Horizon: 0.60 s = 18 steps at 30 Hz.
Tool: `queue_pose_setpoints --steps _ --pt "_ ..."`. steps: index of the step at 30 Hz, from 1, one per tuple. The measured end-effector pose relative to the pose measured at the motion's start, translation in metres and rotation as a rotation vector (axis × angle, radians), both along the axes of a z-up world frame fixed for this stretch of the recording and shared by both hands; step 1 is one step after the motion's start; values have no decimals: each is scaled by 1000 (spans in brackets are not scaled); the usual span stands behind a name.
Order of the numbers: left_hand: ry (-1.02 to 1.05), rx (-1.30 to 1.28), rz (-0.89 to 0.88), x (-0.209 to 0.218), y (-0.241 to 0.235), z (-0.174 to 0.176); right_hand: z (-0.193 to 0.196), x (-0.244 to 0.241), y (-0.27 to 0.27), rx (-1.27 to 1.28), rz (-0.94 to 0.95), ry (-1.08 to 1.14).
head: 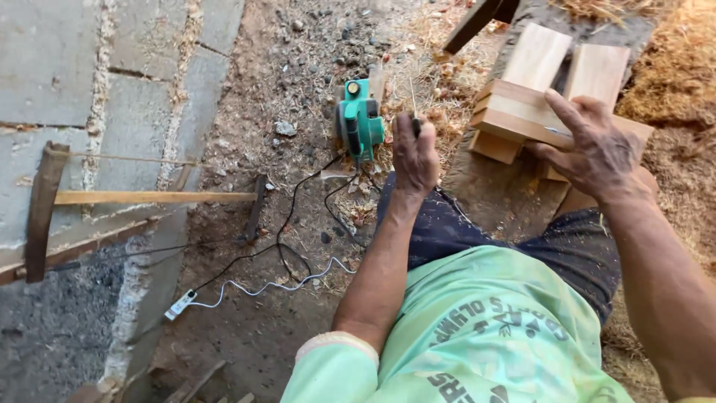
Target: The person sits on the ground and uses a try square and a marker to draw lines on a piece of wood. They repeatedly position the square on the wood and draw along its edge to create straight marks.
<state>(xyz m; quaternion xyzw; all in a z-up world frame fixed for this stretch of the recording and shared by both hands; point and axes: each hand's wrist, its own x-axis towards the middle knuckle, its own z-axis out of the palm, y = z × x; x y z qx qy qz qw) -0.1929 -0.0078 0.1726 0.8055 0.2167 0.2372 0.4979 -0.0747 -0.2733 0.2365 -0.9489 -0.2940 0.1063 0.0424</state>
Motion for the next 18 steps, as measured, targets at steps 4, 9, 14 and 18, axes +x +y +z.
queue_pose_setpoints --steps 4,9,14,18 --pt "31 281 -135 -12 14 -7 -7 3 -8 -175 84 0" --pt "167 -576 -85 -15 15 17 -13 -4 -12 -175 75 -9" --pt "-80 -945 -48 -11 -15 -15 -16 -8 -14 -134 99 -124" --pt "18 -957 61 5 -38 15 -15 -10 -9 -34 63 -111"
